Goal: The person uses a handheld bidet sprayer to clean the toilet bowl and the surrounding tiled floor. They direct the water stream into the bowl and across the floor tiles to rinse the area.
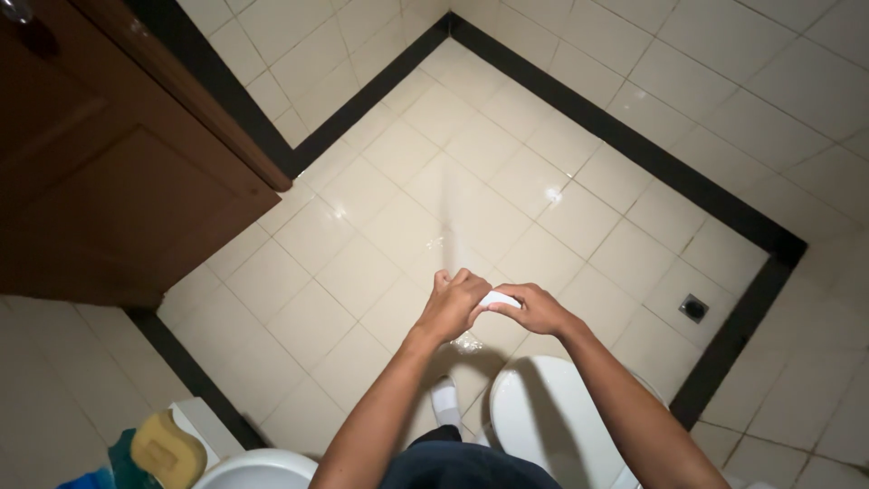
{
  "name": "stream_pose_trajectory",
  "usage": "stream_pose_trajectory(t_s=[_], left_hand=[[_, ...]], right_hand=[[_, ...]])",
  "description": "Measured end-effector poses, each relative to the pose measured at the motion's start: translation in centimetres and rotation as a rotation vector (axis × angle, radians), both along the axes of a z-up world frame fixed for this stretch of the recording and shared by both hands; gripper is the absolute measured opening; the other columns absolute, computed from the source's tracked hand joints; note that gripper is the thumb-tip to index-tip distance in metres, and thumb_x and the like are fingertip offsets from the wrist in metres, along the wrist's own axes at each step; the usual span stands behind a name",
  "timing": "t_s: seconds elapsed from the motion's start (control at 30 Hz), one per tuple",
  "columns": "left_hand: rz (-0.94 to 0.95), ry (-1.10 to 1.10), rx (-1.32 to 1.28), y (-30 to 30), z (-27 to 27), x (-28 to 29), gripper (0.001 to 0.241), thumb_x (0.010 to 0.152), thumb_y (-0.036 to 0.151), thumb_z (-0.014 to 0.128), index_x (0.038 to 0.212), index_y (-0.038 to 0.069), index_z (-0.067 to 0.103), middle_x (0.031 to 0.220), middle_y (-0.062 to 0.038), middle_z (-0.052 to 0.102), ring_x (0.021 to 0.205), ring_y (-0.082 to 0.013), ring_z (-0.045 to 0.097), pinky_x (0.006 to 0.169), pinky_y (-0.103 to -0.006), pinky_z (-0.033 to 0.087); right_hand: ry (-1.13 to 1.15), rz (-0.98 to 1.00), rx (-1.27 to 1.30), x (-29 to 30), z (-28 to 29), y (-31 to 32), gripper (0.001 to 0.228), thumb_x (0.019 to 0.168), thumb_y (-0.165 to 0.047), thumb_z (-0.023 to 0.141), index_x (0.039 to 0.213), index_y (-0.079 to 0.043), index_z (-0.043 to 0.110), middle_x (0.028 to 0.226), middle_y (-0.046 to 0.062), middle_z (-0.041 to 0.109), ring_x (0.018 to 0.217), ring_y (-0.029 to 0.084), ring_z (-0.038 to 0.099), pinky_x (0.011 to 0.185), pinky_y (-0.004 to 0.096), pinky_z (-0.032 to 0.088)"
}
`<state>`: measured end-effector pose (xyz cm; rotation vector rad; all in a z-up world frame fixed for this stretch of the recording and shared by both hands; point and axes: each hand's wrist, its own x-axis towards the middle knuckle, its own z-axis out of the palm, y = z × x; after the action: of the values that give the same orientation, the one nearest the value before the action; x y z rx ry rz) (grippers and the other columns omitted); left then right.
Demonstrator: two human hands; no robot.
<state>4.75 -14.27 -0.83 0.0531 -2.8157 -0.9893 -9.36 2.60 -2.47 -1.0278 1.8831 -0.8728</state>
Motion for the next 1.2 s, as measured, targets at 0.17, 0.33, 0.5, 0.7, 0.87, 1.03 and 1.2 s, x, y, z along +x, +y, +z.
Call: stream_pose_trajectory(t_s=[0.17, 0.33, 0.5, 0.7, 0.87, 1.03, 1.2], left_hand=[[-0.001, 0.036, -0.027, -1.2, -0.2, -0.6, 0.016, 0.086, 0.014, 0.076, 0.101, 0.012, 0.071, 0.097, 0.001, 0.069, 0.104, -0.0217, 0.058, 0.091, -0.0499, 0.035], [-0.018, 0.025, -0.039, -2.2, -0.2, -1.5, 0.015, 0.085, 0.015, 0.076, 0.1, 0.013, 0.071, 0.096, 0.001, 0.07, 0.104, -0.022, 0.058, 0.09, -0.05, 0.035], [-0.033, 0.023, -0.05, -2.6, 0.1, -2.2, 0.015, 0.086, 0.013, 0.075, 0.101, 0.013, 0.071, 0.097, 0.001, 0.07, 0.106, -0.0218, 0.057, 0.092, -0.0509, 0.035], [-0.049, 0.069, -0.071, -2.8, -0.4, -3.2, 0.016, 0.087, 0.013, 0.074, 0.103, 0.013, 0.07, 0.1, 0.001, 0.069, 0.105, -0.0222, 0.057, 0.092, -0.0524, 0.035], [-0.068, 0.078, -0.08, -2.8, 0.0, -3.8, 0.017, 0.087, 0.014, 0.074, 0.103, 0.013, 0.07, 0.101, 0.0, 0.069, 0.106, -0.0222, 0.057, 0.091, -0.0517, 0.036], [-0.071, 0.111, -0.123, -2.6, 0.0, -4.2, 0.016, 0.086, 0.014, 0.074, 0.101, 0.013, 0.07, 0.102, 0.0, 0.069, 0.106, -0.0224, 0.058, 0.091, -0.0528, 0.036], [-0.079, 0.138, -0.047, -2.1, 0.2, -4.3, 0.013, 0.089, 0.017, 0.073, 0.101, 0.014, 0.07, 0.099, 0.001, 0.07, 0.104, -0.0211, 0.058, 0.09, -0.0512, 0.034]], right_hand=[[0.022, 0.018, -0.018, -0.7, -0.2, -1.4, 0.032, 0.096, -0.034, 0.067, 0.117, -0.011, 0.073, 0.091, 0.009, 0.075, 0.074, 0.018, 0.061, 0.071, 0.035, 0.051], [0.03, 0.012, -0.017, -1.0, -0.3, -2.2, 0.032, 0.096, -0.034, 0.067, 0.118, -0.01, 0.072, 0.091, 0.009, 0.074, 0.074, 0.017, 0.06, 0.071, 0.035, 0.051], [0.106, -0.063, -0.034, -1.0, -0.4, -2.5, 0.034, 0.094, -0.032, 0.069, 0.121, -0.012, 0.071, 0.096, 0.009, 0.074, 0.073, 0.02, 0.059, 0.07, 0.036, 0.05], [0.122, -0.101, -0.033, -1.5, -0.3, -2.2, 0.032, 0.095, -0.031, 0.069, 0.121, -0.013, 0.072, 0.096, 0.011, 0.074, 0.073, 0.022, 0.057, 0.071, 0.036, 0.05], [0.175, -0.109, -0.055, -1.7, 0.2, -2.1, 0.031, 0.094, -0.031, 0.069, 0.119, -0.014, 0.073, 0.101, 0.009, 0.075, 0.073, 0.021, 0.058, 0.07, 0.036, 0.05], [0.162, -0.148, -0.028, -1.7, 0.8, -1.9, 0.03, 0.094, -0.031, 0.07, 0.119, -0.015, 0.074, 0.098, 0.008, 0.075, 0.071, 0.021, 0.057, 0.069, 0.036, 0.05], [0.155, -0.19, -0.016, -1.3, 1.7, -1.4, 0.026, 0.093, -0.029, 0.071, 0.115, -0.015, 0.077, 0.093, 0.008, 0.077, 0.068, 0.02, 0.053, 0.066, 0.035, 0.048]])
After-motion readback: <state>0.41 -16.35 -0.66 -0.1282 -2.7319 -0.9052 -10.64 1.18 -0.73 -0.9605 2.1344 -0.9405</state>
